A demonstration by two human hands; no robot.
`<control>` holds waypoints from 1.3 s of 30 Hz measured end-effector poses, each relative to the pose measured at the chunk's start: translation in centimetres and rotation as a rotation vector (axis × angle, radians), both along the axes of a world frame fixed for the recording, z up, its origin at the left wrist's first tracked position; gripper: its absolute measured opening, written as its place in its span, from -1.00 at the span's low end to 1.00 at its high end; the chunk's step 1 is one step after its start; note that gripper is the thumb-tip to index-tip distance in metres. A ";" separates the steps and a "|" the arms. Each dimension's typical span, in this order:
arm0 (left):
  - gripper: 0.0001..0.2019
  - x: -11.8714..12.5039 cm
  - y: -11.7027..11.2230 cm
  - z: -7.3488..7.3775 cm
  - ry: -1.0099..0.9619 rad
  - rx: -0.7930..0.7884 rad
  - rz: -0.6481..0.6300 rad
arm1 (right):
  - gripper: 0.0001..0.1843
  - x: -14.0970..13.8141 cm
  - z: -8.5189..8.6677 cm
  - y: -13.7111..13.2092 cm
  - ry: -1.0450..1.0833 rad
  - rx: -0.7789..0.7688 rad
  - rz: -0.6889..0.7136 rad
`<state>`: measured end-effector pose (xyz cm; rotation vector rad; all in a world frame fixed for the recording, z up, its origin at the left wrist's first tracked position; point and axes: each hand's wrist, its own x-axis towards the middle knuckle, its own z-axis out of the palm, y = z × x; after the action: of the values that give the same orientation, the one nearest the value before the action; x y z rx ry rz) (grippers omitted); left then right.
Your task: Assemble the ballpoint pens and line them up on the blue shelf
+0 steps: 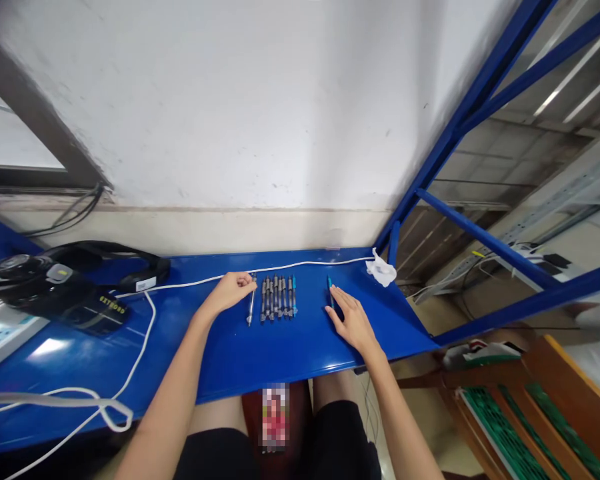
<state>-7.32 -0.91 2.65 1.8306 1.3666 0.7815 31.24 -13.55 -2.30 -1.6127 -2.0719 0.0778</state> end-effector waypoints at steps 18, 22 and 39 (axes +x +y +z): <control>-0.84 7.7 -18.8 4.7 -0.857 0.123 0.264 | -0.53 -0.3 0.2 -0.1 0.146 0.099 0.114; -0.79 9.0 -18.6 2.4 -0.976 -0.060 0.306 | -0.53 -0.5 0.4 -0.1 0.168 0.126 0.108; -0.64 5.6 -15.9 -2.2 -0.857 -0.259 0.132 | -0.70 -11.7 1.4 -3.5 0.435 -0.071 0.390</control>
<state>-1.69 -16.85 0.41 1.0020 0.9509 1.2058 19.55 -17.09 -0.90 -1.0828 -2.0130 0.5876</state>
